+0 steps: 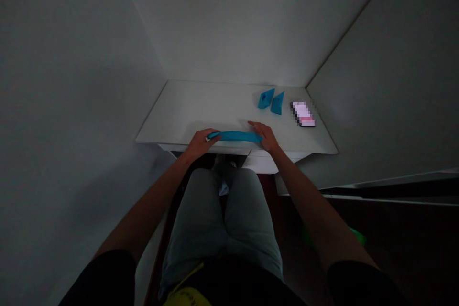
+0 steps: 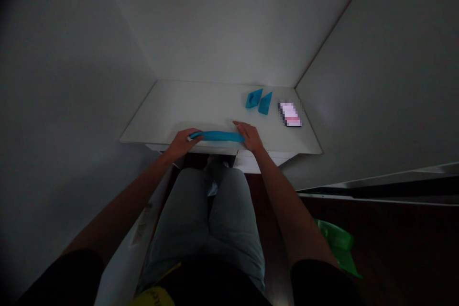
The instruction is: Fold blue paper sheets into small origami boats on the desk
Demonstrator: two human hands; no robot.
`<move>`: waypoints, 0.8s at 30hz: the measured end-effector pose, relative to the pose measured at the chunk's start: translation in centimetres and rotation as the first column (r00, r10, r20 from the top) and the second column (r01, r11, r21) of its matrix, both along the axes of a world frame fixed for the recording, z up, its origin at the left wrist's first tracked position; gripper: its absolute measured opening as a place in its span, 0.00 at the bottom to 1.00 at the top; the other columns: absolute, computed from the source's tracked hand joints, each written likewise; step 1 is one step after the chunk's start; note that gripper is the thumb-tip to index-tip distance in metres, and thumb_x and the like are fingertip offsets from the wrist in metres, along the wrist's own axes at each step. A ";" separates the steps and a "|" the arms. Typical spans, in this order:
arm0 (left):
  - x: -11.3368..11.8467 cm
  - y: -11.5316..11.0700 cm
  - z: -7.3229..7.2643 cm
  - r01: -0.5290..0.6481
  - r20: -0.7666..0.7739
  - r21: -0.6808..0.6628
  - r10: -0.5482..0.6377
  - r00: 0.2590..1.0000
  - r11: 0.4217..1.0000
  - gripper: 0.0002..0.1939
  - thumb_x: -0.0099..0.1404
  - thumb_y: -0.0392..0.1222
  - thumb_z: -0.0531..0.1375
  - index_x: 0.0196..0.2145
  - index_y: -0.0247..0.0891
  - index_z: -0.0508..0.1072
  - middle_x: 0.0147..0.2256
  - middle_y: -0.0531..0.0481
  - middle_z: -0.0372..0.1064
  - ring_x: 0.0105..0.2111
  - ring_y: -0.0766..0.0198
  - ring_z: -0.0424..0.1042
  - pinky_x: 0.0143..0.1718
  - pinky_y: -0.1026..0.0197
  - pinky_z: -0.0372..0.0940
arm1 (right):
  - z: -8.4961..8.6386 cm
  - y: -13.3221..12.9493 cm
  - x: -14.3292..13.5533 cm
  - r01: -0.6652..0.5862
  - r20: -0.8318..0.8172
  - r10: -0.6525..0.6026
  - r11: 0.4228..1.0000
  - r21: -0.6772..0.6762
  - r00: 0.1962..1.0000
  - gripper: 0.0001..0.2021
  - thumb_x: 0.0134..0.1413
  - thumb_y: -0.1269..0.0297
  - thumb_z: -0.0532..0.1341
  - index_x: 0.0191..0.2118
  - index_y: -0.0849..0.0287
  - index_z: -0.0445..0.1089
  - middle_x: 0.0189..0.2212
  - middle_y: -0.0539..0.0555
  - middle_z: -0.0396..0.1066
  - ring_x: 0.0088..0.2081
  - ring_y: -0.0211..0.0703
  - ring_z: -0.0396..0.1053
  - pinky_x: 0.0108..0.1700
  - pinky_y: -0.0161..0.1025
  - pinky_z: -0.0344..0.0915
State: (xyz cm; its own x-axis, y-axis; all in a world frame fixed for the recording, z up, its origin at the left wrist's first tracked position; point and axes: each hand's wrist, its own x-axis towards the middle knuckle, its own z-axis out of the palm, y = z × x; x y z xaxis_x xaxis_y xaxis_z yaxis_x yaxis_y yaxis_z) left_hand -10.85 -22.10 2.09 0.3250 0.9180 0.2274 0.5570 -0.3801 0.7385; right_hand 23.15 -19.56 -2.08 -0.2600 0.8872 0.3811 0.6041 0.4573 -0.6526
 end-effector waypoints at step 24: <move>0.7 6.1 -3.3 -0.266 0.349 -0.196 0.321 0.880 0.944 0.25 0.68 0.44 0.70 0.59 0.39 0.70 0.51 0.41 0.81 0.49 0.54 0.82 0.54 0.49 0.78 | -0.4 0.4 0.5 -0.071 0.151 0.068 0.997 0.015 0.986 0.22 0.68 0.62 0.60 0.64 0.51 0.79 0.49 0.56 0.84 0.48 0.54 0.79 0.56 0.52 0.73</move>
